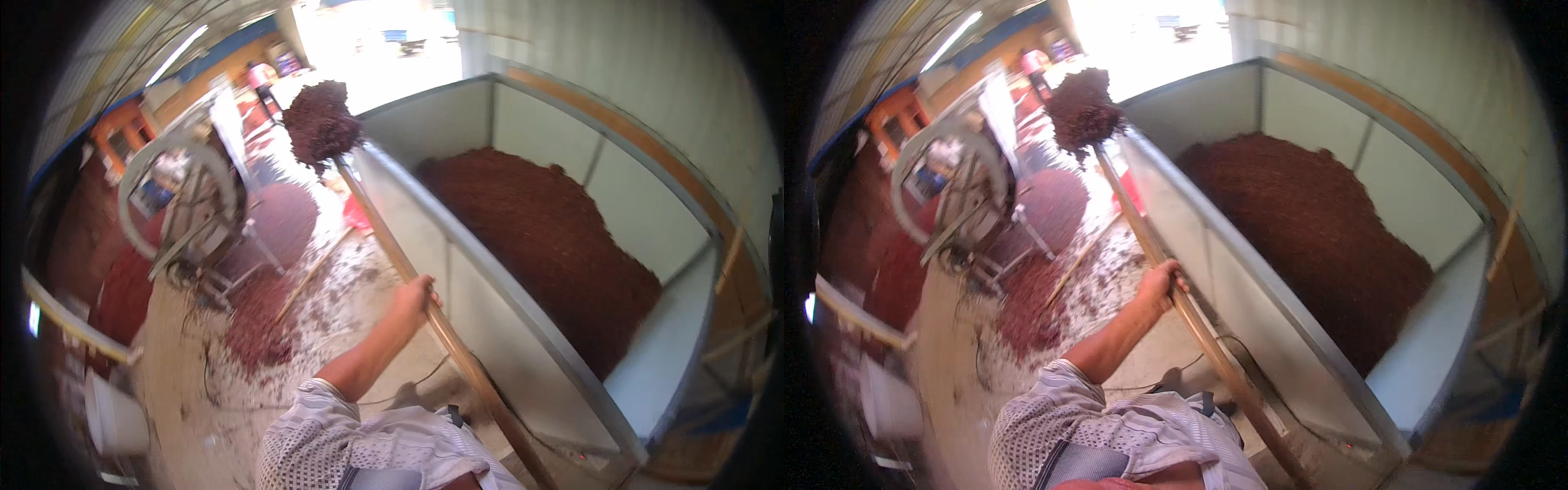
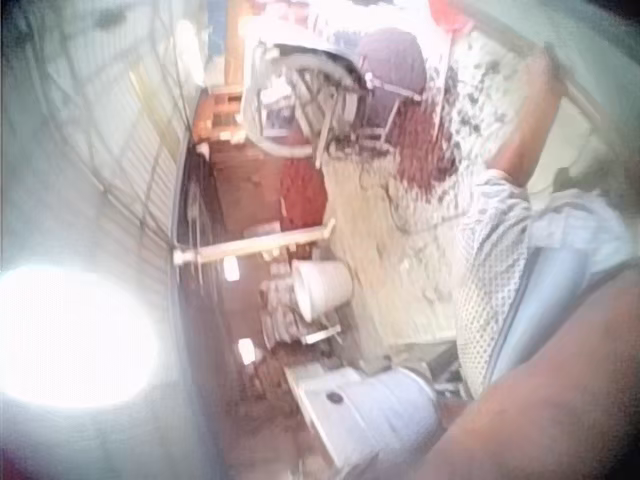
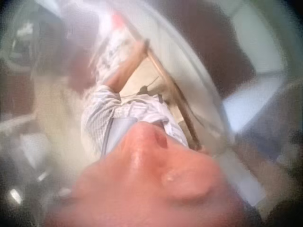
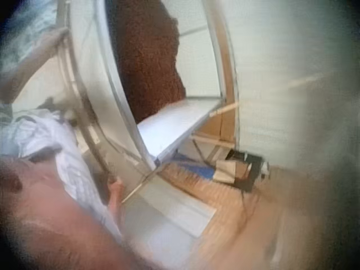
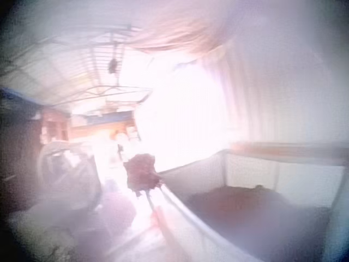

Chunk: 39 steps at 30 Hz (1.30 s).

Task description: The person scoops red agricultural produce from a large metal bin using a pitchfork and throws it into a rotating mechanical processing machine.

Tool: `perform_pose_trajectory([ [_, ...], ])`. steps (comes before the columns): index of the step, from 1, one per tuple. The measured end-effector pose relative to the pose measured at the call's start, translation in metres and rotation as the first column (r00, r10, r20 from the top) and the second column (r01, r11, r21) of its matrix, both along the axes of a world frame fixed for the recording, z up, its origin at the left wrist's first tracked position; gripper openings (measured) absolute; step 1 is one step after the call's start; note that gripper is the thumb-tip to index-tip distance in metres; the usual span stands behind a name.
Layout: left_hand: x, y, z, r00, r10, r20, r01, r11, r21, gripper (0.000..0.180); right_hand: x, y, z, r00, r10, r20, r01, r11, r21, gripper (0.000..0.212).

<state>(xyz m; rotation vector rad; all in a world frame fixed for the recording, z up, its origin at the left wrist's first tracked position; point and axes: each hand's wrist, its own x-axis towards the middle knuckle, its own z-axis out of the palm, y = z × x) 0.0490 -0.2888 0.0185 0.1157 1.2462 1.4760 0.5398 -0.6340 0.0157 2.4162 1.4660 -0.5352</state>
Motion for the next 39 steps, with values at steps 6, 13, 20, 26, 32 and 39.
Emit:
perform_pose_trajectory([
  [6, -0.056, -0.091, -0.082, 0.96, 0.178, 0.215, -0.144, 0.976, -0.165, 0.011, 0.02, -0.004, -0.018, 0.925, 0.353, 0.142, -0.327, 0.929, -0.174, 0.042],
  [13, -0.116, -0.174, -0.162, 0.861, 0.453, 0.229, -0.331, 0.844, -0.422, 0.01, 0.011, 0.045, 0.024, 0.961, 0.264, 0.08, -0.239, 0.942, -0.234, 0.043],
  [20, -0.209, -0.218, -0.157, 0.768, 0.586, 0.259, -0.441, 0.776, -0.45, 0.011, -0.066, 0.118, 0.029, 0.876, 0.459, 0.146, -0.424, 0.879, -0.219, 0.039],
  [26, -0.337, -0.222, -0.109, 0.738, 0.67, -0.079, -0.665, 0.703, -0.251, 0.011, -0.197, 0.154, -0.043, 0.828, 0.544, -0.138, -0.561, 0.807, -0.183, 0.039],
  [32, -0.45, -0.199, 0.003, 0.655, 0.723, -0.219, -0.731, 0.68, 0.06, 0.013, -0.381, 0.191, -0.079, 0.509, 0.523, -0.684, -0.678, 0.733, 0.056, 0.039],
  [39, -0.468, -0.201, -0.017, 0.721, 0.658, -0.218, -0.677, 0.736, -0.013, 0.015, -0.524, 0.21, 0.02, 0.297, -0.062, -0.953, -0.855, 0.426, -0.294, 0.017],
])
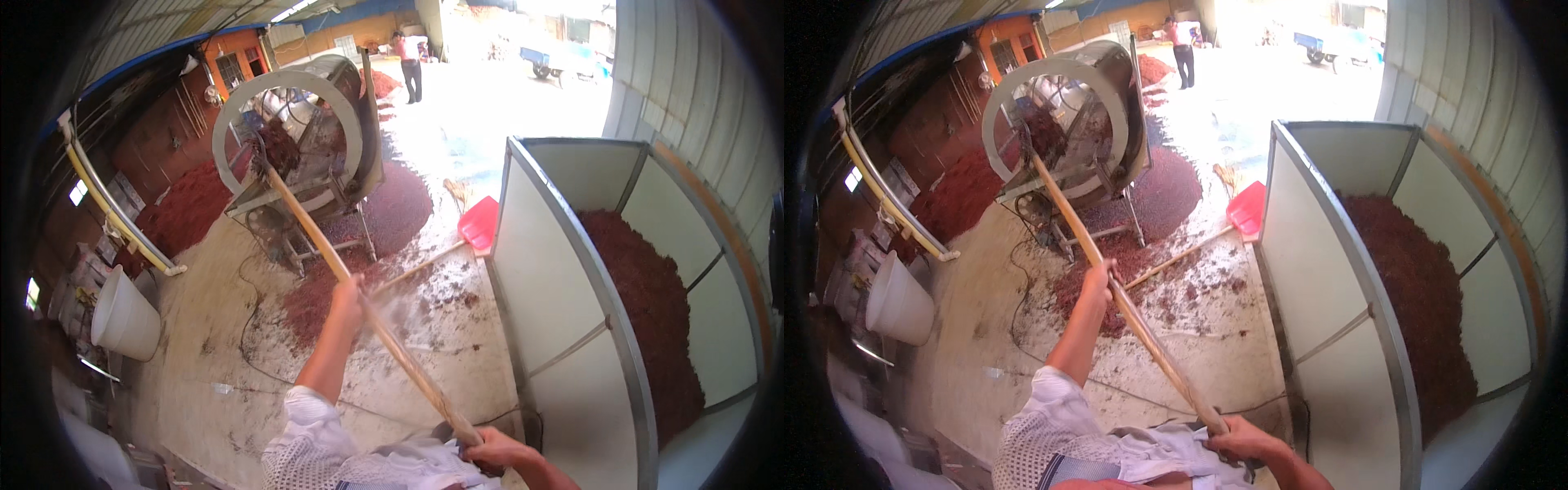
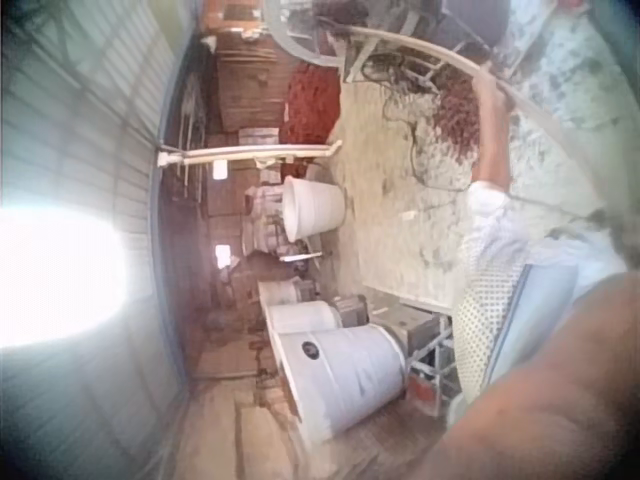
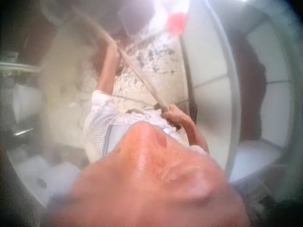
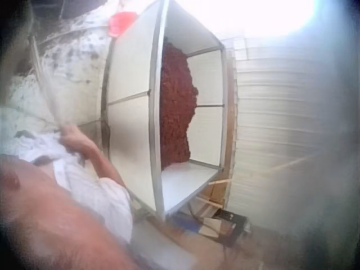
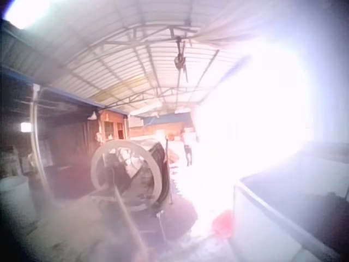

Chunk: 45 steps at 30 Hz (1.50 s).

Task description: The person scoops red agricultural produce from a large metal bin using a pitchfork and throws it into a rotating mechanical processing machine.

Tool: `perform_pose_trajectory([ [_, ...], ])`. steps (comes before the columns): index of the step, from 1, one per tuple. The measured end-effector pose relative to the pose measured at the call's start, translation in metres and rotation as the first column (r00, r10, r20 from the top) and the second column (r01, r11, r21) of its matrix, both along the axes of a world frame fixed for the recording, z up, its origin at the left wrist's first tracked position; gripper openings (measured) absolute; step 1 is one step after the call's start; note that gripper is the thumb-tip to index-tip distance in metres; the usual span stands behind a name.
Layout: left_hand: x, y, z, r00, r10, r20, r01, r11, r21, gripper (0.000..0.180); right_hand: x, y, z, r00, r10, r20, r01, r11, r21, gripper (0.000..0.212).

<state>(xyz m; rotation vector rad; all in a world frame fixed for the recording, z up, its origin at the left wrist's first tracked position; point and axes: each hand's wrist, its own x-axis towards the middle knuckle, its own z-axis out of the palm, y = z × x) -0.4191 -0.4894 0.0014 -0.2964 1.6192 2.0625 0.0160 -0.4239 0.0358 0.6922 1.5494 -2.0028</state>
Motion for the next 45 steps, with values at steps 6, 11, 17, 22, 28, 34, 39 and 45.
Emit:
perform_pose_trajectory([
  [6, 0.056, -0.01, -0.024, 0.997, -0.001, 0.077, -0.006, 0.997, 0.081, 0.014, 0.056, -0.008, -0.071, 0.987, 0.028, 0.158, -0.05, 0.99, 0.136, 0.027],
  [11, 0.108, -0.029, 0.01, 0.983, -0.11, 0.145, 0.054, 0.937, 0.346, 0.009, 0.136, -0.006, -0.1, 0.988, -0.147, 0.048, 0.115, 0.906, 0.406, 0.03],
  [17, 0.058, -0.044, -0.013, 0.978, -0.145, 0.148, 0.084, 0.93, 0.357, 0.026, 0.28, -0.063, -0.108, 0.884, -0.391, 0.257, -0.02, 0.517, 0.856, 0.023],
  [22, 0.147, -0.016, -0.064, 0.864, -0.308, 0.397, 0.108, 0.885, 0.452, 0.022, 0.388, -0.125, -0.154, 0.675, -0.645, 0.359, -0.133, 0.372, 0.919, 0.039],
  [28, 0.251, 0.048, -0.025, 0.695, -0.688, 0.209, 0.369, 0.591, 0.717, 0.028, 0.445, -0.198, -0.106, 0.536, -0.839, 0.096, -0.062, 0.075, 0.995, 0.022],
  [34, 0.405, 0.162, 0.069, 0.338, -0.938, -0.077, 0.48, 0.102, 0.872, 0.021, 0.489, -0.266, -0.052, 0.194, -0.941, -0.278, -0.168, -0.311, 0.935, 0.019],
  [39, 0.538, 0.239, 0.113, 0.178, -0.981, -0.078, 0.717, 0.075, 0.693, 0.02, 0.508, -0.315, -0.005, 0.012, -0.892, -0.452, -0.42, -0.415, 0.807, 0.018],
  [45, 0.7, 0.315, 0.081, -0.138, -0.983, 0.118, 0.954, -0.1, 0.281, 0.012, 0.482, -0.359, 0.076, -0.128, -0.903, -0.411, -0.673, -0.225, 0.704, 0.018],
])
